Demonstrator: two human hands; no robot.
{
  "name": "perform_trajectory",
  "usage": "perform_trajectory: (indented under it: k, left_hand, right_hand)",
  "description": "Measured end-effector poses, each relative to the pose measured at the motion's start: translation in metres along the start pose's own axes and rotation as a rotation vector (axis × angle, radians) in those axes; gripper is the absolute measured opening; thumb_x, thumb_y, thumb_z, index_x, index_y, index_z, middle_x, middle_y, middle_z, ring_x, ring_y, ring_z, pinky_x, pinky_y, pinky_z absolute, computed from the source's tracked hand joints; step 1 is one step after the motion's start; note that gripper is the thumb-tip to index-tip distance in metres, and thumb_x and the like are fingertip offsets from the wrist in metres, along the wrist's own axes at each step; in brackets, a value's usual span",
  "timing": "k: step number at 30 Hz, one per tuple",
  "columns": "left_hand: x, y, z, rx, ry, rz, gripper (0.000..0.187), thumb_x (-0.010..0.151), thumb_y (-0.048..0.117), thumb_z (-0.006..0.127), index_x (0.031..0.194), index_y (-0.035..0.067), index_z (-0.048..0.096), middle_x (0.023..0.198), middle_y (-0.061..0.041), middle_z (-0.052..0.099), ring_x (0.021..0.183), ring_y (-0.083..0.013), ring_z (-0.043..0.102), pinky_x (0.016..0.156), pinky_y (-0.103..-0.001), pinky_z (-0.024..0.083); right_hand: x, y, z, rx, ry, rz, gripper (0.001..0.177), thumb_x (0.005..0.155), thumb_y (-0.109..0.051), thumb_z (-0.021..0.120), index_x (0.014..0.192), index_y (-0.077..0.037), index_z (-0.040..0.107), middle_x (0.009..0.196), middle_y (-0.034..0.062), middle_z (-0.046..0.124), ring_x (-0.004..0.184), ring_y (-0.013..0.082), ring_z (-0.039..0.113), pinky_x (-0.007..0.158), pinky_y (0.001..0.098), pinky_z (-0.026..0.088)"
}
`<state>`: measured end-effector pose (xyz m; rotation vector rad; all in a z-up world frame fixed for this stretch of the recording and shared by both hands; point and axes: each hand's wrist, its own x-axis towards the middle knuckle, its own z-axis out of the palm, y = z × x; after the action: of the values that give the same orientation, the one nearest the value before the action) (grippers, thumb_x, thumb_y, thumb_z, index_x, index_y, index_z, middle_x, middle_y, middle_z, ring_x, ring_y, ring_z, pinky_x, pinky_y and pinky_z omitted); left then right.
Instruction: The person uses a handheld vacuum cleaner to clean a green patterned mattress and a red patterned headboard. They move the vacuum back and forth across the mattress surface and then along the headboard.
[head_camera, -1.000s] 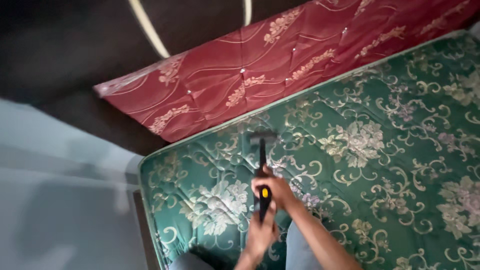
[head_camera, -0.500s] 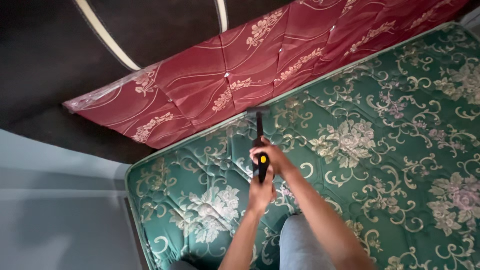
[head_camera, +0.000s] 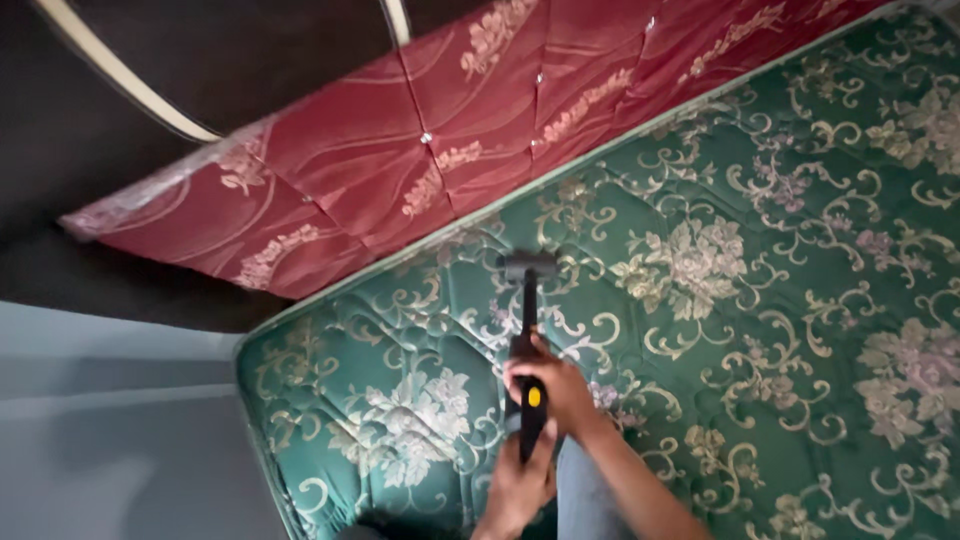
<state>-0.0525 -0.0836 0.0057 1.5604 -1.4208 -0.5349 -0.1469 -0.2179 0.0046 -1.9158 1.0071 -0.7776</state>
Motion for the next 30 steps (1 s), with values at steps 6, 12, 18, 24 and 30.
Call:
perform_trajectory:
  k: [6, 12, 18, 24, 30]
  left_hand:
    - [0.072, 0.001, 0.028, -0.511, -0.314, -0.767, 0.054, 0.100, 0.047, 0.065, 0.067, 0.006, 0.055, 0.048, -0.001, 0.048, 0.041, -0.0118, 0.053, 0.040, -0.032, 0.039]
    - [0.145, -0.002, 0.074, -0.627, -0.218, -0.694, 0.031, 0.099, 0.039, 0.061, 0.079, 0.015, 0.059, 0.051, 0.003, 0.048, 0.042, -0.0105, 0.049, 0.039, -0.032, 0.036]
    - [0.175, 0.002, 0.092, -0.566, -0.200, -0.740, 0.044, 0.102, 0.040, 0.062, 0.075, 0.006, 0.058, 0.051, -0.003, 0.052, 0.041, -0.0134, 0.053, 0.039, -0.032, 0.039]
    - [0.129, 0.001, 0.076, -0.498, -0.218, -0.681, 0.036, 0.098, 0.040, 0.061, 0.078, 0.010, 0.060, 0.052, -0.001, 0.055, 0.042, -0.0136, 0.057, 0.042, -0.033, 0.045]
    - [0.050, 0.001, 0.045, -0.409, -0.274, -0.718, 0.045, 0.099, 0.046, 0.062, 0.079, 0.005, 0.062, 0.052, -0.002, 0.055, 0.044, -0.0138, 0.057, 0.043, -0.033, 0.045]
  right_hand:
    - [0.048, 0.032, -0.032, -0.037, 0.004, -0.092, 0.012, 0.080, -0.012, 0.077, 0.092, -0.008, 0.075, 0.100, 0.0056, 0.079, 0.107, 0.0257, 0.073, 0.112, 0.0414, 0.042]
    - [0.119, 0.106, -0.051, 0.059, 0.035, -0.252, 0.012, 0.089, -0.015, 0.074, 0.098, -0.009, 0.069, 0.107, 0.0075, 0.077, 0.112, 0.0261, 0.070, 0.105, 0.0411, 0.050]
    - [0.141, 0.156, -0.057, 0.088, -0.039, -0.288, 0.013, 0.092, -0.014, 0.074, 0.103, -0.009, 0.069, 0.108, 0.0074, 0.078, 0.114, 0.0261, 0.071, 0.119, 0.0461, 0.034]
    - [0.097, 0.145, -0.034, 0.042, 0.046, -0.291, 0.016, 0.086, -0.008, 0.077, 0.101, -0.011, 0.070, 0.107, 0.0070, 0.078, 0.115, 0.0256, 0.072, 0.124, 0.0478, 0.028]
    - [0.020, 0.083, -0.010, 0.053, 0.104, -0.173, 0.017, 0.083, -0.012, 0.079, 0.097, -0.010, 0.070, 0.108, 0.0075, 0.078, 0.117, 0.0274, 0.069, 0.117, 0.0411, 0.040]
